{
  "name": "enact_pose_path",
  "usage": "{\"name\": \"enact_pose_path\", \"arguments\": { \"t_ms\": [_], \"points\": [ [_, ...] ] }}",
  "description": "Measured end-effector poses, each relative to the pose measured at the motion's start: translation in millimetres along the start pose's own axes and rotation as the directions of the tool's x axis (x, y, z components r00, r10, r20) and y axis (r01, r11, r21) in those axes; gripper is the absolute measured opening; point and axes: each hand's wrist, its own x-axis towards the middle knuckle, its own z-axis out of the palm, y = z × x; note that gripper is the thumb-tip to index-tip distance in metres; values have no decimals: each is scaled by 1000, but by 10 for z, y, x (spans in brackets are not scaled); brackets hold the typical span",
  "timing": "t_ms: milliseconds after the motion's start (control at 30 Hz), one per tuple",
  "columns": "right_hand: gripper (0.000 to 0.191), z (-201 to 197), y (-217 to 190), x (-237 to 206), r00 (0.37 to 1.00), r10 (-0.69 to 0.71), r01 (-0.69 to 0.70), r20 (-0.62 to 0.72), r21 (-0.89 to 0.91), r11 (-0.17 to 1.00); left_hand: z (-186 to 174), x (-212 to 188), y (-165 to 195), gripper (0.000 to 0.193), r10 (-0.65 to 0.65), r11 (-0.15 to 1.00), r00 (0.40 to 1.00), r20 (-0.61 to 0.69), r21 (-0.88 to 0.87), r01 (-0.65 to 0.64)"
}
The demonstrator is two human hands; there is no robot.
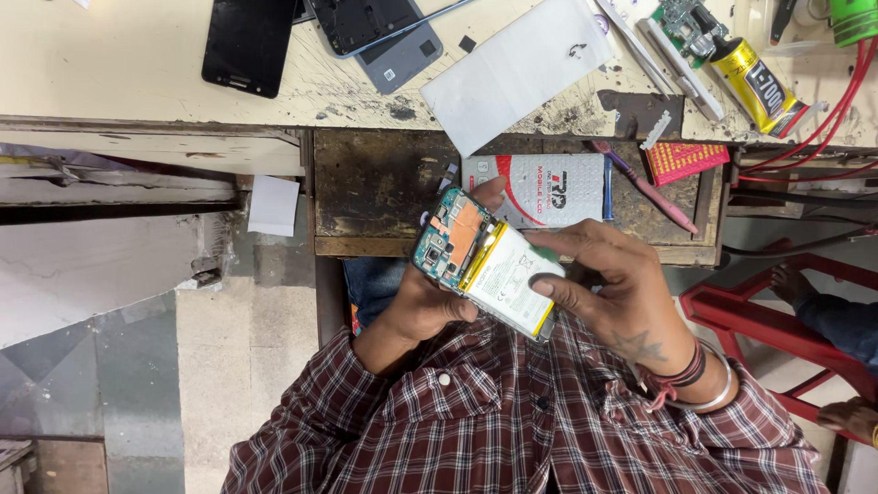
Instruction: The person cleans the internal frame of a disassembled smartphone using a small brush, connects the phone battery to a power supply with red test leads to test it, then holds and presses the reassembled phone while its screen shows a boot logo. The person works at a cluttered repair bench with other phone parts and tools.
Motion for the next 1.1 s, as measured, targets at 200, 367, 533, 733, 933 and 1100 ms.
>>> {"name": "enact_pose_path", "arguments": {
  "t_ms": [200, 367, 533, 733, 933, 1100],
  "points": [
    [48, 2, -79, -62, 990, -135, 124, -49, -187, 975, 21, 8, -27, 107, 14, 999, 999, 29, -37, -13],
    [51, 19, -53, -50, 997, -75, 69, -24, -184, 980, 38, -10, -39, 107, 17, 1000, 1000, 23, -8, -17],
    [53, 27, -37, -60, 990, -143, 133, -12, -306, 943, 12, -18, -85, 107, 32, 999, 999, 31, -7, -31],
    [58, 34, -104, -87, 954, -300, 256, 1, -522, 813, -13, -20, -122, 106, 28, 999, 999, 41, -23, -27],
    [57, 51, -148, -27, 916, -400, 339, 33, -598, 727, 28, -40, -90, 105, -26, 999, 998, 59, 22, 24],
    [58, 86, -158, -4, 916, -398, 340, 42, -605, 719, 52, -48, -66, 107, -88, 996, 995, 41, -18, 89]
  ]
}}
